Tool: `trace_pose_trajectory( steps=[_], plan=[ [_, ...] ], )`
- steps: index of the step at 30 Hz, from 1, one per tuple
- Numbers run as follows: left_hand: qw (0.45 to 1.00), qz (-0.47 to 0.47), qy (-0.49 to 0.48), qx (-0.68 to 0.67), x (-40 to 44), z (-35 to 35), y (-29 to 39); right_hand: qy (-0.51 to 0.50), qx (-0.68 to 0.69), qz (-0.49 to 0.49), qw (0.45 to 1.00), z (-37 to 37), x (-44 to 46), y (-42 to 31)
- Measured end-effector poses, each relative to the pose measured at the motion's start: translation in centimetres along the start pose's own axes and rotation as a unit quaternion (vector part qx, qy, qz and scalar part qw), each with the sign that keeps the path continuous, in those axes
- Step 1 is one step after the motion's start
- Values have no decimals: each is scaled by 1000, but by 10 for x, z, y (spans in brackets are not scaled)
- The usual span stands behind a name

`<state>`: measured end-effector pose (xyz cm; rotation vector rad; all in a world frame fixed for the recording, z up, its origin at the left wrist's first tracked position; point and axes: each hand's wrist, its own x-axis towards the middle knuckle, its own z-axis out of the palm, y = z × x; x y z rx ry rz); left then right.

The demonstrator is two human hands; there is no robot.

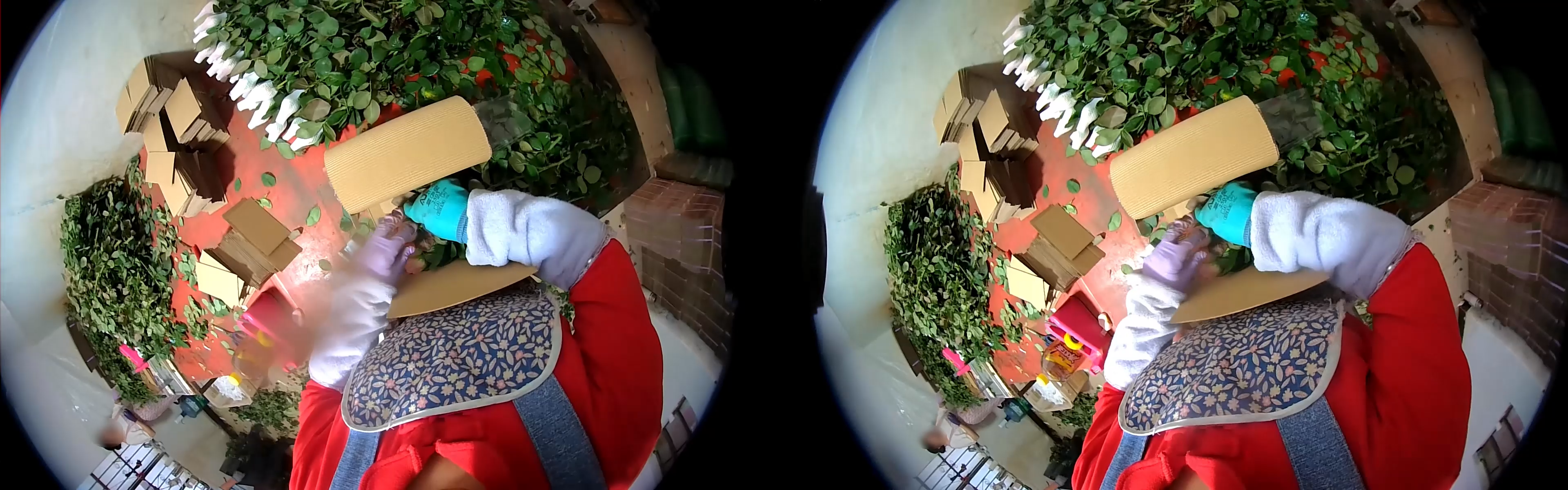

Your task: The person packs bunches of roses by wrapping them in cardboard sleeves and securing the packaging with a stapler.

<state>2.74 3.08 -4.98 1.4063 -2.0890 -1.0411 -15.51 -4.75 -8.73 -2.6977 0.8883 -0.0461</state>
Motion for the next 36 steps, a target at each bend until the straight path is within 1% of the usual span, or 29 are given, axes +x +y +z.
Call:
trace_pose_trajectory(
  steps=[2,4,5,6,7,8,10,11,12,13,14,15,16,18,19,20,22,23,24,26,27,28,29,30,31,32,33,34,36],
  plan=[
    [1000,-8,-1,3,-1,8,-2,-71,-6,11,997,-21,-1,-5],
    [981,-124,-43,-140,3,13,-1,-71,2,1,997,-20,-2,-3],
    [933,-190,-64,-298,9,11,7,-73,10,-11,997,-16,-2,-1],
    [916,-221,-43,-333,9,15,6,27,29,-19,999,-13,-2,-1],
    [896,-250,-19,-367,9,19,4,1,-1,-14,1000,-12,-5,-2],
    [775,-352,-32,-524,15,21,-1,-24,-31,-10,999,-21,-3,-7],
    [790,-337,-11,-511,8,29,-6,-138,-19,-5,990,-18,-4,-3],
    [832,-312,-16,-459,8,24,-1,-119,-77,18,990,-18,-8,-8],
    [853,-289,-12,-435,8,21,2,-100,-136,38,985,-23,-11,-11],
    [862,-276,-8,-426,6,19,6,-185,-80,53,978,-35,-11,-5],
    [863,-269,-4,-427,4,19,7,-180,-39,78,980,-58,-18,-5],
    [861,-263,0,-435,1,20,8,-170,-51,78,981,-60,-28,-2],
    [829,-283,7,-483,0,34,-8,-159,-65,77,982,-63,-32,4],
    [755,-322,28,-571,-4,61,-38,-260,-13,54,964,-144,-23,-5],
    [841,-249,21,-479,-5,61,-38,-74,33,-36,996,-162,-16,0],
    [834,-265,12,-485,-4,51,-29,115,81,-124,982,-182,-8,4],
    [817,-296,-7,-495,-1,29,-10,55,-16,-8,998,-249,28,8],
    [958,-127,-3,-256,-5,18,-7,210,-40,-46,976,-260,51,17],
    [999,51,1,15,-10,13,-6,362,-60,-84,926,-272,76,33],
    [994,92,54,18,-8,22,-18,290,-161,-17,943,-253,154,120],
    [995,88,39,32,-11,9,-2,246,-204,62,946,-243,174,139],
    [998,50,4,39,-12,11,-4,199,-235,142,941,-229,194,160],
    [998,13,-31,48,-12,14,-5,89,-228,199,949,-221,207,173],
    [994,-53,-81,46,-13,21,-15,-25,-219,251,943,-217,218,181],
    [996,-3,-65,54,-12,16,-14,-64,-200,254,944,-214,227,192],
    [995,-34,-88,39,-9,7,-5,-107,-183,257,943,-213,233,198],
    [995,-37,-88,42,-8,4,-4,-111,-180,260,942,-223,232,188],
    [995,-36,-85,41,-9,4,2,-52,-198,252,946,-238,223,174],
    [997,-28,-66,1,-10,11,-5,173,-218,122,953,-230,201,191]
  ],
)
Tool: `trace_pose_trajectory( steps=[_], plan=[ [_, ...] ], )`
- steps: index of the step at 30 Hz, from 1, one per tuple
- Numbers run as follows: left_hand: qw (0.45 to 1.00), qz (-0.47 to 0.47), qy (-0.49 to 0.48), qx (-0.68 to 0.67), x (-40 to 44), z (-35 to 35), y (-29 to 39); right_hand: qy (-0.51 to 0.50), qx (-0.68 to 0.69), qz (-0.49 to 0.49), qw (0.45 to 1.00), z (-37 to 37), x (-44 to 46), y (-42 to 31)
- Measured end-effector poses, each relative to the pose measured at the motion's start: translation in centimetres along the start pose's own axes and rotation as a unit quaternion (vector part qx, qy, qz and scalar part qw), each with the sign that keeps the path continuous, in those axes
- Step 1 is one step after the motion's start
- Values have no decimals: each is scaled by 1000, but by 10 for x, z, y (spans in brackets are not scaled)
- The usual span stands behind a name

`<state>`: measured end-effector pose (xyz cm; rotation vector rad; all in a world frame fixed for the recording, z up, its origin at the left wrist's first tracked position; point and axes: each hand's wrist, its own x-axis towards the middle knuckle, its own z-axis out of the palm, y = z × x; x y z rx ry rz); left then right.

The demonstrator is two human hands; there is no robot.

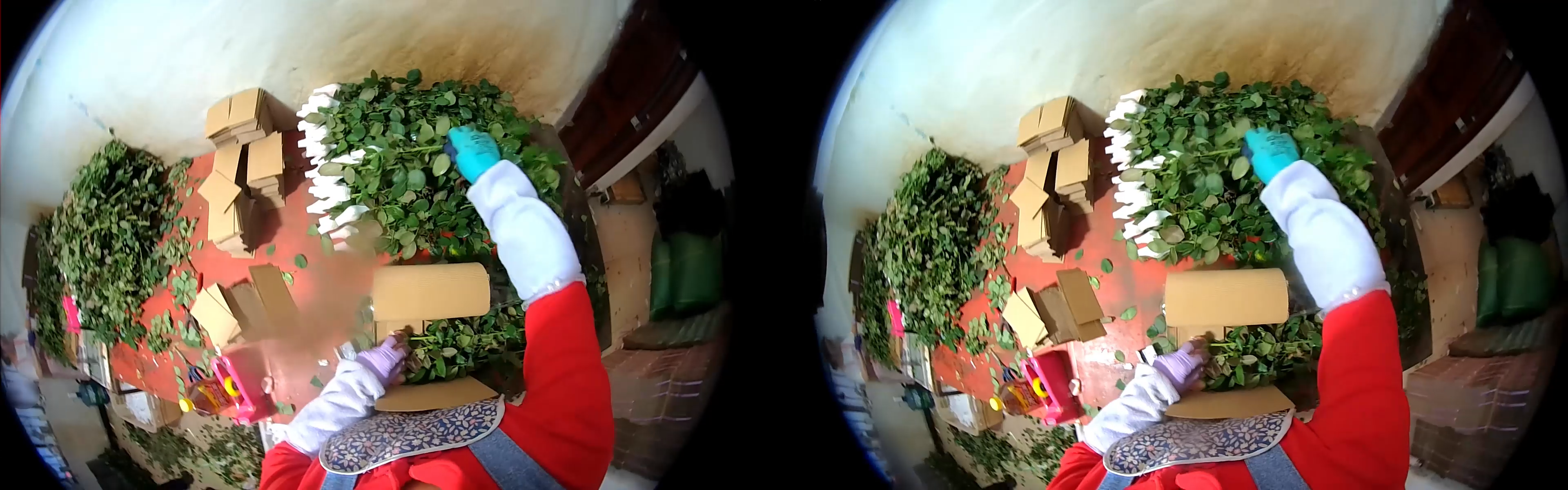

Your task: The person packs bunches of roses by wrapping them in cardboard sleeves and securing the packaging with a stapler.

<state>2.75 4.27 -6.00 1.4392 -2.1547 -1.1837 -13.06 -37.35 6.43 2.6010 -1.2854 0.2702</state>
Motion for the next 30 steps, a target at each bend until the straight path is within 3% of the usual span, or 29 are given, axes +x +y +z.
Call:
trace_pose_trajectory(
  steps=[1,4,5,6,8,11,13,14,15,16,17,18,19,20,22,24,25,26,27,28,29,30],
  plan=[
    [1000,-4,0,4,-1,2,2,49,127,24,990,-1,-5,11],
    [1000,-18,-3,11,2,-1,3,144,132,-9,981,-78,-33,-3],
    [998,28,-30,46,-1,-7,7,98,91,14,991,-83,-34,3],
    [999,11,29,-7,1,10,-5,46,54,39,997,-77,-39,10],
    [1000,-2,1,-24,3,13,-14,92,131,36,986,-70,-51,17],
    [995,13,21,-93,10,25,-32,207,393,29,896,-52,-46,33],
    [995,40,30,-89,10,23,-30,217,510,8,833,-79,-67,18],
    [995,73,45,60,7,31,-38,194,544,-13,816,-104,-86,3],
    [987,108,79,86,3,28,-40,153,566,-34,809,-125,-107,-13],
    [993,68,64,69,3,14,-22,127,418,-98,894,-137,-128,-18],
    [997,28,50,53,1,1,-4,33,651,13,759,-141,-155,-26],
    [999,-34,4,24,1,-15,15,-62,815,136,559,-149,-186,-30],
    [994,-97,-40,1,1,-32,34,-94,804,136,572,-143,-214,-23],
    [998,-45,19,38,0,-28,27,-123,792,131,584,-131,-240,-16],
    [960,95,202,171,-4,0,10,-190,788,228,539,-127,-278,-23],
    [939,110,287,155,6,55,-33,-183,626,225,724,-83,-327,4],
    [976,45,214,4,4,46,-23,-180,529,199,805,-66,-341,13],
    [972,-42,159,-167,1,35,-12,-187,426,120,877,-59,-347,13],
    [935,-139,132,-297,-1,25,-2,-235,402,148,872,-43,-354,21],
    [892,-169,105,-405,-1,14,5,-267,411,211,846,-22,-363,34],
    [835,-205,86,-504,-2,3,11,-254,342,99,899,-21,-360,34],
    [946,-163,64,-272,-2,2,11,-235,267,-15,935,-28,-348,25]
  ],
)
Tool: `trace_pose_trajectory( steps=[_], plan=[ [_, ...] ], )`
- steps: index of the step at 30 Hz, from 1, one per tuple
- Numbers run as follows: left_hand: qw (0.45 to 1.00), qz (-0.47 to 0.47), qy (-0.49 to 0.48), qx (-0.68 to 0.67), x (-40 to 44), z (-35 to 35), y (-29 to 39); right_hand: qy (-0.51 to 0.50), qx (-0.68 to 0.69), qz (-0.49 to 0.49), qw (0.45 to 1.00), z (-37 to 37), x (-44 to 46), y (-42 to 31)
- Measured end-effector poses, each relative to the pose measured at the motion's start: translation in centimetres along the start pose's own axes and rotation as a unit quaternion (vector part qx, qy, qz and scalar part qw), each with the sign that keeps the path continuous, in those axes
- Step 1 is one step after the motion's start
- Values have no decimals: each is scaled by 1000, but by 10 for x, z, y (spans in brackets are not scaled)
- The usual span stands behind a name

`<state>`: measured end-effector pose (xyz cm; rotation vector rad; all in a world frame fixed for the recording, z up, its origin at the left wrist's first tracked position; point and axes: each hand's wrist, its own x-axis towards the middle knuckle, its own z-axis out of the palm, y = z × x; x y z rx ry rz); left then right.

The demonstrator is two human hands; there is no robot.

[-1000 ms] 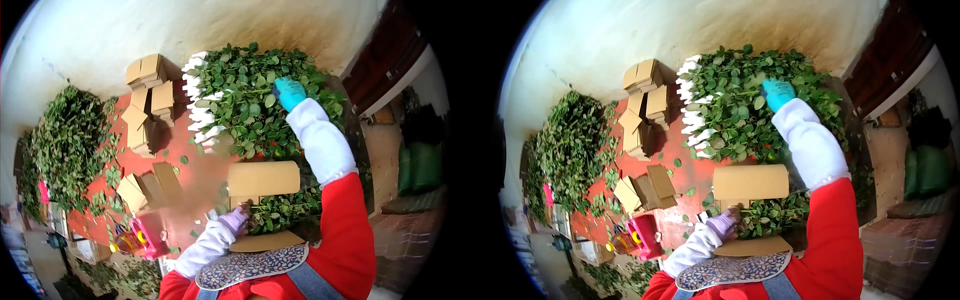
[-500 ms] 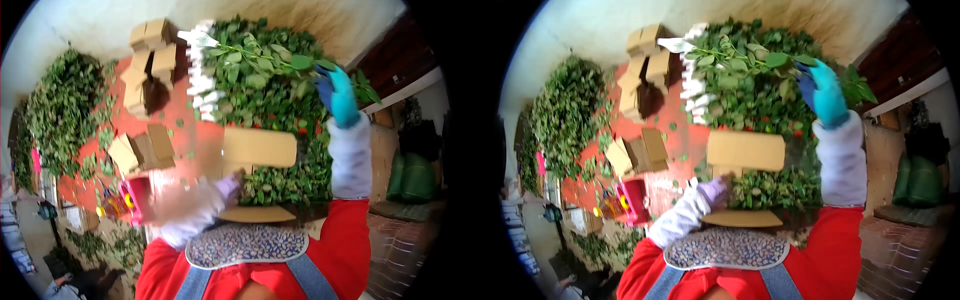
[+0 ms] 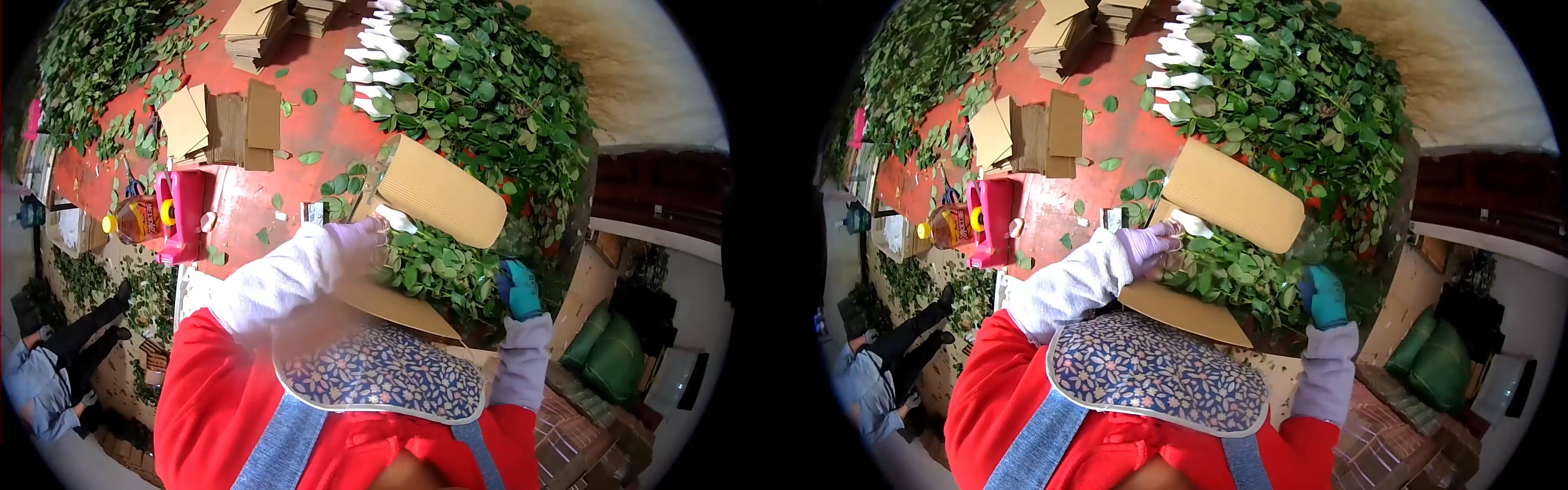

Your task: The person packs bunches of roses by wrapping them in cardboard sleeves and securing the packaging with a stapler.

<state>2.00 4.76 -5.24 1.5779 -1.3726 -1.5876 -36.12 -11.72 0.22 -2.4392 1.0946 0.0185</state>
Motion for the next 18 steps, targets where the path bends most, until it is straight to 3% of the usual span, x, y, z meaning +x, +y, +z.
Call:
trace_pose_trajectory(
  steps=[1,2,3,4,5,6,7,9,10,13,16,18],
  plan=[
    [991,32,-4,126,1,3,-5,0,-1,-3,1000,-8,5,-15],
    [966,65,0,250,3,7,-11,8,-189,-10,982,-23,9,-46],
    [958,54,41,278,10,19,-32,15,-370,-15,929,-35,11,-69],
    [954,50,60,291,11,20,-39,53,-410,-27,910,-41,9,-77],
    [948,45,80,304,12,21,-46,16,-334,17,942,-58,14,-109],
    [922,151,41,355,10,14,-48,-23,-258,61,964,-68,21,-144],
    [909,176,14,378,9,10,-42,-3,-79,73,994,-55,24,-154],
    [878,229,-37,419,7,2,-28,26,27,-36,999,-19,37,-173],
    [873,230,-40,427,8,2,-28,36,-48,-155,986,-2,56,-179],
    [863,237,-63,442,10,3,-30,-24,-163,-173,971,65,87,-154],
    [890,166,-100,412,4,1,-13,41,-246,-147,957,97,100,-147],
    [930,89,-97,344,-2,-2,7,-117,-211,-49,969,86,98,-153]
  ],
)
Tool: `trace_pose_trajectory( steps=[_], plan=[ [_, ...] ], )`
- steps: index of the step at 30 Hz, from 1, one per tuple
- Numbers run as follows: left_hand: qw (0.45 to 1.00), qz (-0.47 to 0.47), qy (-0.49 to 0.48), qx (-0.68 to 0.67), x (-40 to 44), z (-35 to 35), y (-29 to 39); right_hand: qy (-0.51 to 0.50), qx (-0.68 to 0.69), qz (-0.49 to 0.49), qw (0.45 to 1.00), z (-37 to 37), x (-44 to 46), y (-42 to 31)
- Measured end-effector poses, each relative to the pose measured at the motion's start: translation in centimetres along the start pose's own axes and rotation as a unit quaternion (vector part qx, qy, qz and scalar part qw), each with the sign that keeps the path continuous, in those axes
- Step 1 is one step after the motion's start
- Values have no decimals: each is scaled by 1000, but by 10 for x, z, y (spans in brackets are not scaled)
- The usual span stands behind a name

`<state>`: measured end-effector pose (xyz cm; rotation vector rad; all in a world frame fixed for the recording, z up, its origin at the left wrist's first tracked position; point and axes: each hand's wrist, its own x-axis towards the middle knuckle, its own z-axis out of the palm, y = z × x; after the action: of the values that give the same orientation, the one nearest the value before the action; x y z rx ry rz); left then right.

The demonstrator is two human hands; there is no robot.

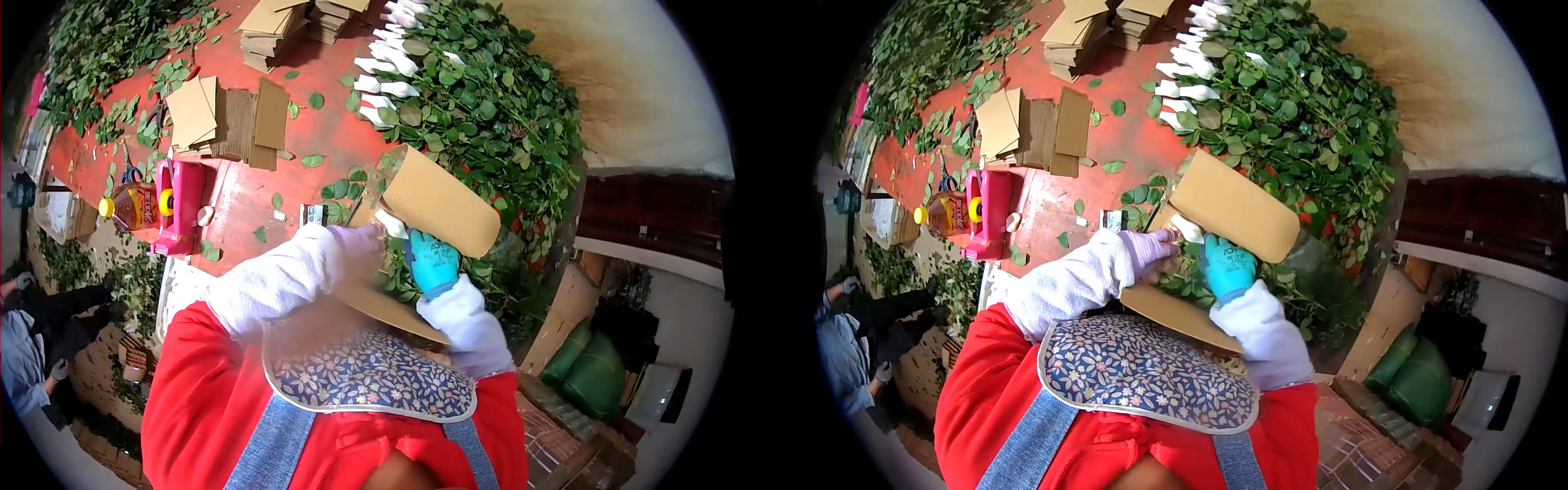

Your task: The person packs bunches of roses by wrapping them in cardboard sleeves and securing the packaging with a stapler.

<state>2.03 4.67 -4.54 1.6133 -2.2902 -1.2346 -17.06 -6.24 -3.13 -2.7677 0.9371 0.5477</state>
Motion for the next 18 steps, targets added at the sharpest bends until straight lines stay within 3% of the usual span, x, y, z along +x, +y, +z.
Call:
trace_pose_trajectory(
  steps=[1,3,5,7,8,10,11,12,13,15,16,18],
  plan=[
    [998,55,6,44,6,7,-7,28,-12,-5,1000,-2,-5,0],
    [990,89,22,107,7,14,-13,93,89,9,992,-71,-30,-27],
    [985,104,39,132,7,19,-20,109,85,12,990,-91,-37,-39],
    [993,86,-20,75,13,33,-30,58,7,9,998,-65,-16,-35],
    [980,148,74,108,16,46,-41,32,-52,7,998,-9,3,-19],
    [953,216,156,144,14,50,-48,72,-76,26,994,29,16,-13],
    [929,235,282,-46,12,48,-47,106,-108,37,988,38,19,-12],
    [890,182,334,-251,11,48,-44,107,-98,50,988,40,18,-11],
    [782,158,400,-451,11,49,-41,105,-81,38,990,41,17,-9],
    [664,-35,372,-648,11,46,-46,112,-53,24,992,39,15,-7],
    [659,-129,353,-652,15,39,-55,184,-32,-9,982,49,17,-1],
    [689,-167,317,-630,32,34,-63,134,-24,2,991,47,15,-1]
  ],
)
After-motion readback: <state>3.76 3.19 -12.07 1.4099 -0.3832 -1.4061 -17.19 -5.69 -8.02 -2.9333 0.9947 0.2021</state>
